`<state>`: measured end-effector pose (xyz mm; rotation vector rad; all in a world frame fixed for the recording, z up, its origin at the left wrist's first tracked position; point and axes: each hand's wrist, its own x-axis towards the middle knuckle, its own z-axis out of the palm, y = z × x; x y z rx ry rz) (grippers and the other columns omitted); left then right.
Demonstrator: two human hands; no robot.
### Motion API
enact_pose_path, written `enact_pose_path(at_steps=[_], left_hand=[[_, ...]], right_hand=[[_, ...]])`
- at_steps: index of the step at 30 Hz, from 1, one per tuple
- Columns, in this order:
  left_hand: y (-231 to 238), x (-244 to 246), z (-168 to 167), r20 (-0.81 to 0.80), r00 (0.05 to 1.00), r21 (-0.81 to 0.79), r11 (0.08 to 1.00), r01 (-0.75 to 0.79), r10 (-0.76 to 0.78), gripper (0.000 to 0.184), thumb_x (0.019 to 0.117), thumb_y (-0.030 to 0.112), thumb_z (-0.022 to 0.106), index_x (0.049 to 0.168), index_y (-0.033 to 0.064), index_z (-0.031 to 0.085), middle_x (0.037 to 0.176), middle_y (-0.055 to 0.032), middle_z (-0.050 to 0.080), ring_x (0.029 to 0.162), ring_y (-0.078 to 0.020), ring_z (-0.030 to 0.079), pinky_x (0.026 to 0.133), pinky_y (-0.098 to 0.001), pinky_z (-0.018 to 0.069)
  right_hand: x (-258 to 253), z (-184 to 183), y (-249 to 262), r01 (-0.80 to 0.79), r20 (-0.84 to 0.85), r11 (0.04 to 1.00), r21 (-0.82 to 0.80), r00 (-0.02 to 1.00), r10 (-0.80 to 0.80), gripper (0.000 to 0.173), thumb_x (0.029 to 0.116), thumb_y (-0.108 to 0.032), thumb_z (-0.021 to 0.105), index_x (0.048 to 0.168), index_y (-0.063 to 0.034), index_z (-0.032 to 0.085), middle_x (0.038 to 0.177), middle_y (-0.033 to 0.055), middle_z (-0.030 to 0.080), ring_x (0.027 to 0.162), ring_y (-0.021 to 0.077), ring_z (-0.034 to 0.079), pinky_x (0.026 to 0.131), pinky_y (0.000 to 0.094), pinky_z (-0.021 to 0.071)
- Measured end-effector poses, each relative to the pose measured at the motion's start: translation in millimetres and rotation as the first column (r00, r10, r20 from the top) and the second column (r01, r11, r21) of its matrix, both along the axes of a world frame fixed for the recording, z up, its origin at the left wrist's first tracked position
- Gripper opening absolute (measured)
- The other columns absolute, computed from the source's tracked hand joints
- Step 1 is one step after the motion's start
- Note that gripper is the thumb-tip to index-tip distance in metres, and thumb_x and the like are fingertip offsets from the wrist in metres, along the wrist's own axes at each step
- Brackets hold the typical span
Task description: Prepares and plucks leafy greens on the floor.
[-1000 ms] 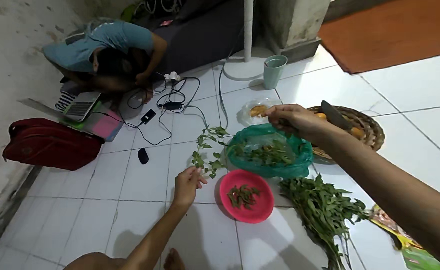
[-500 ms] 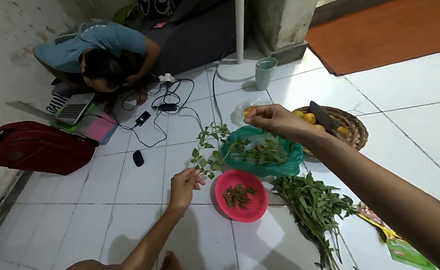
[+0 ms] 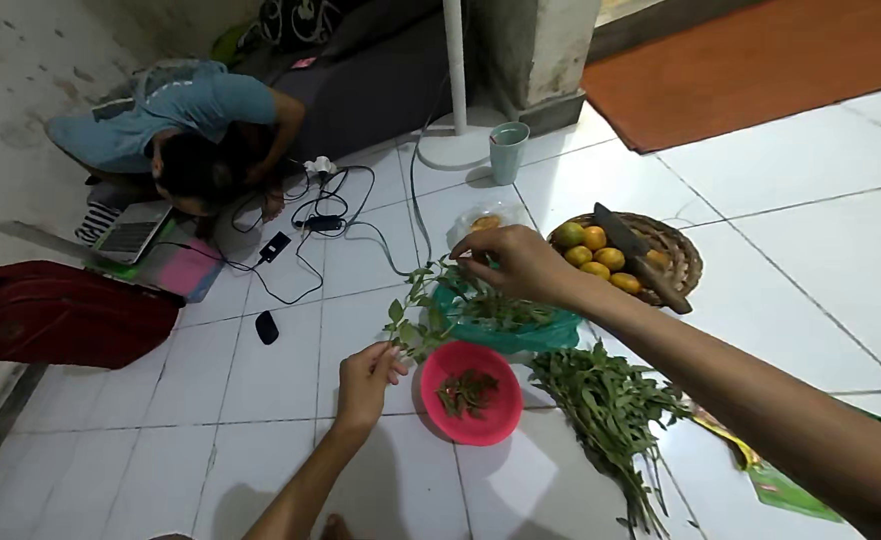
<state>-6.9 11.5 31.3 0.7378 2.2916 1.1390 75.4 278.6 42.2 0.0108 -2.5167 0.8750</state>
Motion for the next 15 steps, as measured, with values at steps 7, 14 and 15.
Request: enact_pose_path(at_steps=[7,14,15], left_hand=[[-0.4,1.9,-1.9,-0.052,0.998,-0.001,0.999,0.032,-0.032,0.023,0.1050,0.008,0.052,0.104,-0.0058,0.071,0.076,0.0007,0.070,0.064,0.0022,0.060,0.064,-0.0154,0.0490],[-0.6,1.8,-4.6,-0.046,0.998,0.018,0.999,0.040,-0.040,0.022,0.1043,0.007,0.053,0.104,-0.0057,0.071,0.076,0.0013,0.070,0.063,0.0032,0.059,0.063,-0.0141,0.0482],[-0.7,1.7,-4.7,-0.050,0.998,0.012,0.999,0.043,-0.043,0.022,0.1042,0.007,0.053,0.104,-0.0058,0.071,0.076,0.0008,0.070,0.064,0.0028,0.059,0.064,-0.0145,0.0484]], right_hand=[[2.9,-3.1,-2.8,-0.057,-0.009,0.992,0.111,0.998,0.059,0.014,0.0922,-0.002,0.066,0.101,-0.0013,0.078,0.080,0.0146,0.069,0.068,0.0301,0.068,0.063,0.0490,0.0550],[-3.2,-5.9,-5.9,-0.080,0.055,0.980,0.180,0.996,0.071,0.022,0.0939,-0.005,0.066,0.114,-0.0047,0.076,0.083,0.0161,0.069,0.068,0.0329,0.068,0.061,0.0502,0.0540],[-3.6,-5.0,-4.1,-0.087,0.075,0.978,0.191,0.994,0.074,0.023,0.0940,-0.006,0.067,0.115,-0.0061,0.076,0.085,0.0160,0.069,0.069,0.0328,0.068,0.061,0.0501,0.0536]])
